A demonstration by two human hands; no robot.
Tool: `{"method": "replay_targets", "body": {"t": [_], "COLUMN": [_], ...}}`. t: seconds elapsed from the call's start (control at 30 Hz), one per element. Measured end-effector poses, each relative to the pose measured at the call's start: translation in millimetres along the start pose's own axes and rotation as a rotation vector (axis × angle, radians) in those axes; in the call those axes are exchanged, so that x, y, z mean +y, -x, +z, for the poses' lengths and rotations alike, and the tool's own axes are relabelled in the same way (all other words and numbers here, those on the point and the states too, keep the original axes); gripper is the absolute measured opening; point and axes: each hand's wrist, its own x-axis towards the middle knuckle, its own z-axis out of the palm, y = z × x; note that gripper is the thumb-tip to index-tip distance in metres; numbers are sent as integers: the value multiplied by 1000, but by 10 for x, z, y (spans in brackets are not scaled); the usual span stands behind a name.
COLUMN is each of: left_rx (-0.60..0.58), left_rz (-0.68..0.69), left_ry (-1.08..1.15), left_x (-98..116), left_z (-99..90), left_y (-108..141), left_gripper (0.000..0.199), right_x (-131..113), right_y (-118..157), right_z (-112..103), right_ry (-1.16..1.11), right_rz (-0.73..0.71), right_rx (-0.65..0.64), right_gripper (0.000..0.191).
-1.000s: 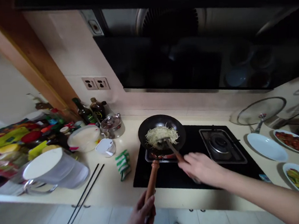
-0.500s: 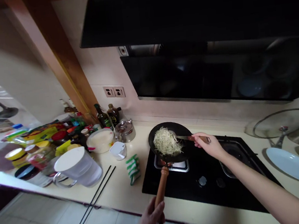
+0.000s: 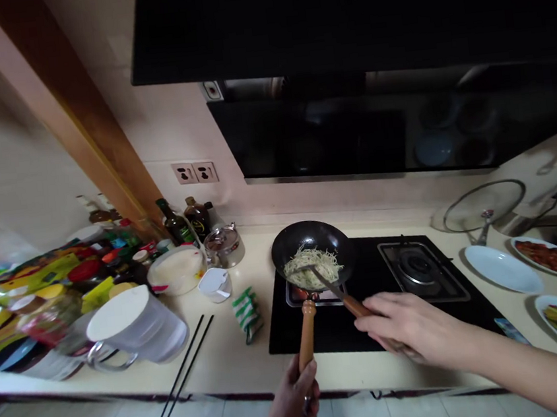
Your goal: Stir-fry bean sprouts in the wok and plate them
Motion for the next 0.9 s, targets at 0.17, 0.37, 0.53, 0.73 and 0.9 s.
{"method": "replay_targets", "body": {"t": [0.17, 0.37, 0.53, 0.73, 0.9], "left_rx": [-12, -118, -135, -192, -197], "left_rz": [6, 8, -50, -33, -50], "left_ry": [-28, 13, 11, 11, 7], "left_x": [9, -66, -127, -107, -120], "left_z": [-20, -124, -210, -236, -242], "left_y": [10, 39, 48, 19, -3], "left_gripper": [62, 62, 69, 70, 76], "right_x": [42, 883, 1032, 440, -43], "right_y": [-248, -490, -777, -595, -419], "right_z": [28, -279, 73, 152, 153], "right_ry": [77, -161, -405, -332, 75], "right_rz": [134, 691, 840, 419, -25], "right_rx": [-25, 395, 599, 403, 0], "right_gripper": [23, 18, 31, 23, 26]}}
